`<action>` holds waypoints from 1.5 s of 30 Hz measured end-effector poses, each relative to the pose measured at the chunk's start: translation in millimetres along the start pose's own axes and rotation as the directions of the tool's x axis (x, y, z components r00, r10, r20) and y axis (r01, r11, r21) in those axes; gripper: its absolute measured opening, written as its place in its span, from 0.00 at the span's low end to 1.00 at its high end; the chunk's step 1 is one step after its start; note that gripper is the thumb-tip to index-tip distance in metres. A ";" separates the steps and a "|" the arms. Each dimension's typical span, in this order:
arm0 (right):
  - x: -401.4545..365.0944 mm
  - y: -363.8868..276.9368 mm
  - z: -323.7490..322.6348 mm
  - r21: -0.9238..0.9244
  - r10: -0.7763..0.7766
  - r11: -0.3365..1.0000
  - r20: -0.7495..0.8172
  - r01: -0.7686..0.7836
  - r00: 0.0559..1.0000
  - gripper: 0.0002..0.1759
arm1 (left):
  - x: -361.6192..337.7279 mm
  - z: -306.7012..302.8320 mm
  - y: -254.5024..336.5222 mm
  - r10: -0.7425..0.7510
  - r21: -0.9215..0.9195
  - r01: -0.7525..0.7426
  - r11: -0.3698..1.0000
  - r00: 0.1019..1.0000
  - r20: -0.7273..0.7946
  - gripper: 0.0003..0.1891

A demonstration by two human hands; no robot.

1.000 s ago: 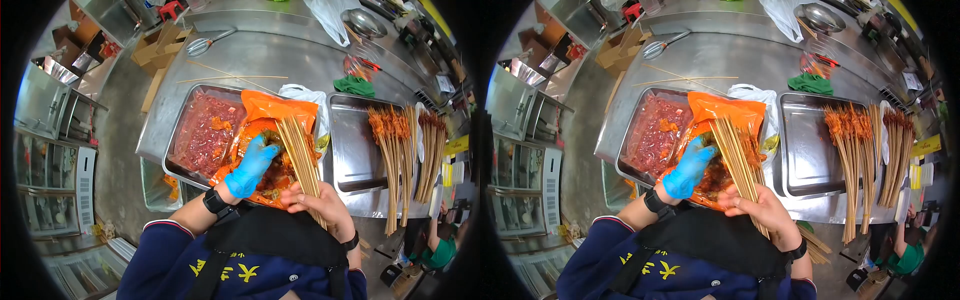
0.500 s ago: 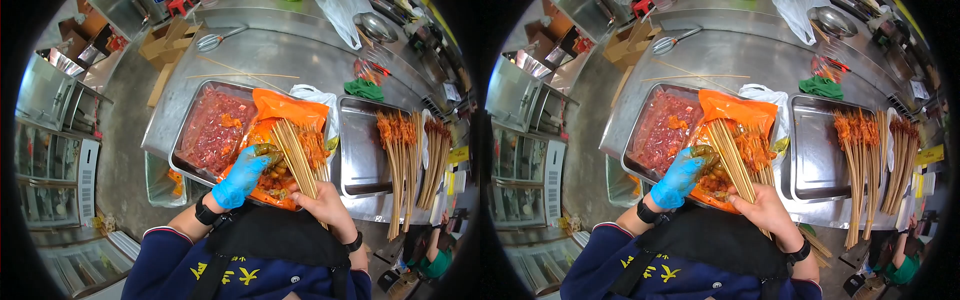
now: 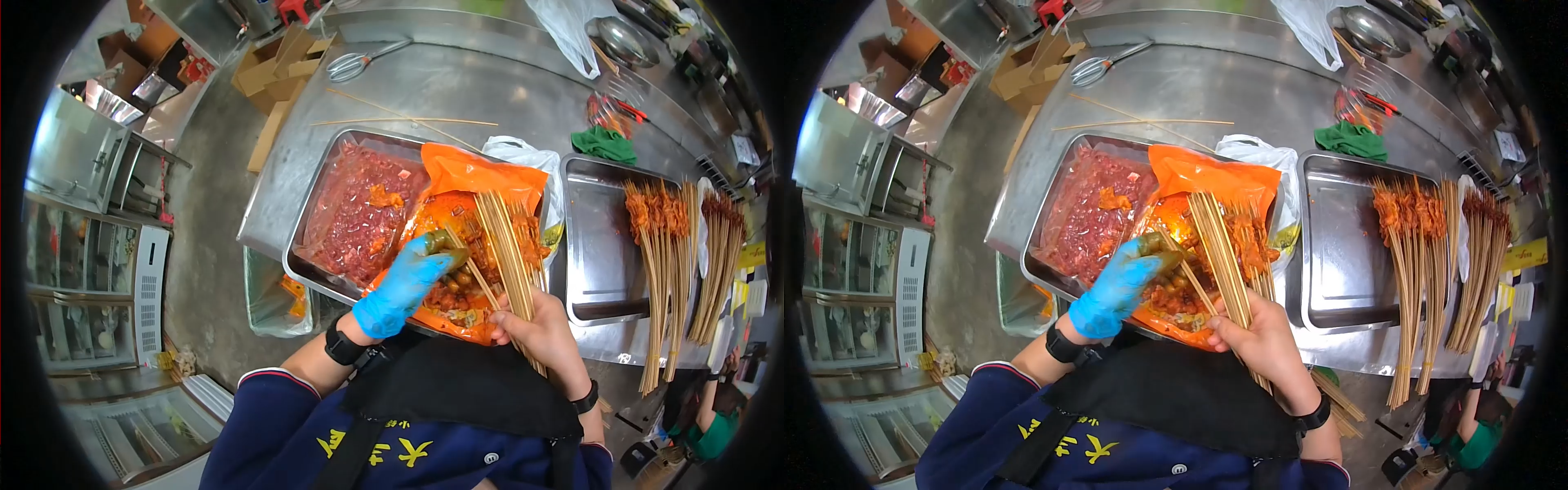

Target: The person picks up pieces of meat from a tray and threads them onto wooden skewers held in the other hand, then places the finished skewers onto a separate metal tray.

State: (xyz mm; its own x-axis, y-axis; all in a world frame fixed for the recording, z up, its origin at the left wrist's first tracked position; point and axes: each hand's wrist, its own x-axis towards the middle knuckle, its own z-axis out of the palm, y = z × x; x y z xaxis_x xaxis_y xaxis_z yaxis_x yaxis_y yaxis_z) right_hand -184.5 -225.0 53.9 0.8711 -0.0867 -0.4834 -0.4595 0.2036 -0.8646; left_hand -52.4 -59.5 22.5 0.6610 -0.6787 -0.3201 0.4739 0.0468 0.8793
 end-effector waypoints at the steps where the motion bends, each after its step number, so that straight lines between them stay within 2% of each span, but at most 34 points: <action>1: -0.4 -0.7 -1.3 0.002 0.009 1.000 0.001 -0.009 1.000 0.08 | -1.7 -5.1 8.2 -0.022 0.086 0.018 0.996 0.999 0.045 0.12; 2: -0.6 0.2 -2.8 0.013 0.004 1.000 0.000 -0.004 1.000 0.08 | -4.1 -15.0 7.6 0.102 0.036 -0.101 0.994 0.994 -0.031 0.12; 4: -0.5 2.6 -4.7 0.067 -0.002 0.998 -0.002 0.002 1.000 0.08 | -9.0 -34.5 17.0 0.214 0.158 -0.181 0.971 0.950 -0.228 0.11; 8: -1.9 -1.0 -5.8 0.085 0.025 0.996 0.008 -0.026 1.000 0.08 | -23.2 -60.2 8.1 0.234 0.291 -0.142 0.946 0.922 -0.309 0.10; 10: -1.6 2.6 -8.3 0.124 0.011 0.992 0.023 -0.013 1.000 0.08 | -31.0 -56.1 -1.2 0.168 0.432 -0.033 0.902 0.945 -0.280 0.10; 11: -1.9 2.9 -9.4 0.129 0.013 0.992 0.025 -0.016 1.000 0.08 | -32.8 -53.5 -7.1 0.188 0.539 -0.028 0.842 0.951 -0.244 0.13; 12: -2.1 2.1 -10.6 0.137 0.015 0.990 0.034 -0.019 0.999 0.08 | -34.2 -46.0 -8.7 0.185 0.542 -0.024 0.840 0.952 -0.245 0.13; 13: -2.0 1.7 -11.5 0.145 0.016 0.989 0.043 -0.022 0.999 0.08 | -35.2 -35.8 -8.3 0.296 0.853 -0.033 0.521 0.944 -0.145 0.15; 14: -1.6 2.2 -12.2 0.150 0.016 0.988 0.043 -0.022 0.999 0.08 | -35.2 -27.2 -10.1 0.353 0.995 -0.032 0.098 0.936 -0.005 0.17; 15: -1.6 2.7 -13.0 0.152 0.013 0.988 0.050 -0.021 0.999 0.08 | -32.0 -25.0 -18.8 0.357 0.993 -0.039 -0.112 0.931 0.077 0.19; 16: -2.0 3.2 -13.8 0.155 0.011 0.988 0.055 -0.019 0.998 0.08 | -29.5 -22.0 -20.9 0.353 0.993 -0.042 -0.114 0.932 0.080 0.19; 18: -1.8 2.5 -14.9 0.157 0.015 0.987 0.049 -0.023 0.999 0.08 | -22.9 -20.0 -21.3 0.182 0.956 -0.035 -0.291 0.979 0.091 0.16; 20: -2.2 4.5 -14.6 0.163 0.025 0.986 0.050 -0.033 0.998 0.08 | -16.8 -33.7 -23.8 0.184 0.962 -0.078 -0.261 0.974 0.129 0.14; 21: -2.2 5.5 -15.4 0.171 0.021 0.985 0.056 -0.030 0.998 0.08 | -15.1 -40.3 -23.0 0.180 0.987 -0.024 0.162 0.984 -0.006 0.11; 22: -1.6 6.1 -16.4 0.181 0.014 0.983 0.058 -0.024 0.998 0.09 | -12.4 -45.2 -18.6 0.119 0.832 0.039 0.553 0.985 -0.125 0.08; 23: -1.3 6.2 -16.7 0.190 0.012 0.981 0.050 -0.021 0.999 0.09 | -11.7 -49.2 -10.0 0.022 0.629 0.061 0.775 0.992 -0.124 0.07; 24: -1.6 5.9 -16.4 0.185 0.013 0.982 0.051 -0.022 0.999 0.09 | -13.4 -46.3 4.1 -0.114 0.384 0.153 0.911 0.986 -0.122 0.11; 25: -1.4 5.4 -16.4 0.175 0.014 0.984 0.057 -0.024 0.998 0.09 | -16.7 -39.5 18.1 -0.138 0.338 0.157 0.928 0.987 -0.080 0.13; 26: -1.6 4.9 -16.2 0.177 0.017 0.984 0.060 -0.027 0.998 0.09 | -18.6 -35.7 26.4 -0.159 0.290 0.164 0.943 0.986 -0.040 0.14; 30: -1.4 5.6 -15.9 0.196 0.016 0.980 0.065 -0.029 0.998 0.09 | -8.0 -41.7 21.1 -0.220 0.328 0.212 0.920 0.975 -0.013 0.17; 32: -1.9 5.3 -17.8 0.202 0.006 0.979 0.065 -0.019 0.998 0.09 | 1.8 -55.8 6.4 0.026 0.461 0.065 0.885 0.982 -0.188 0.18; 33: -2.1 5.3 -17.9 0.202 0.006 0.979 0.064 -0.019 0.998 0.09 | -1.0 -47.7 14.4 -0.046 0.395 0.155 0.905 0.961 -0.272 0.13; 34: -1.8 5.7 -17.2 0.203 0.007 0.979 0.066 -0.021 0.998 0.09 | -1.1 -48.0 10.8 -0.047 0.393 0.157 0.906 0.961 -0.274 0.13; 36: -1.8 4.1 -15.9 0.188 0.014 0.982 0.066 -0.026 0.998 0.09 | -2.7 -48.1 0.0 0.233 0.691 -0.077 0.719 0.963 -0.135 0.09; 37: -1.8 3.8 -15.5 0.173 0.017 0.985 0.060 -0.027 0.998 0.09 | -4.4 -42.8 0.0 0.168 0.731 -0.039 0.681 0.980 -0.104 0.08; 38: -1.4 4.3 -15.3 0.171 0.021 0.985 0.064 -0.032 0.998 0.09 | -4.0 -35.8 -1.9 0.166 0.729 -0.035 0.684 0.980 -0.109 0.08; 40: -1.4 5.9 -16.2 0.179 0.007 0.984 0.065 -0.018 0.998 0.09 | 0.5 -21.0 -9.2 0.191 0.868 -0.005 0.496 0.976 -0.104 0.09; 41: -1.4 6.1 -16.5 0.177 0.008 0.984 0.060 -0.018 0.998 0.09 | 5.1 -17.7 -16.0 0.190 0.867 -0.008 0.498 0.977 -0.100 0.09; 44: -1.4 5.5 -17.0 0.184 0.010 0.983 0.070 -0.022 0.998 0.09 | 20.5 -16.7 -39.0 0.392 0.989 -0.131 0.067 0.915 0.095 0.13; 45: -1.1 5.4 -16.8 0.188 0.011 0.982 0.068 -0.024 0.998 0.09 | 20.9 -11.9 -30.6 0.316 0.991 -0.073 0.114 0.948 0.034 0.13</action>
State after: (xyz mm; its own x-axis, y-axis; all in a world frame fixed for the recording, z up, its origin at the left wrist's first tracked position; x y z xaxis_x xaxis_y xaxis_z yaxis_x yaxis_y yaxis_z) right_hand -191.0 -240.3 47.4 0.8756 -0.0176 -0.4827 -0.4395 0.3853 -0.8114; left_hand -46.2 -66.4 -15.3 0.7569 -0.6534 -0.0135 -0.5709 -0.6710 0.4731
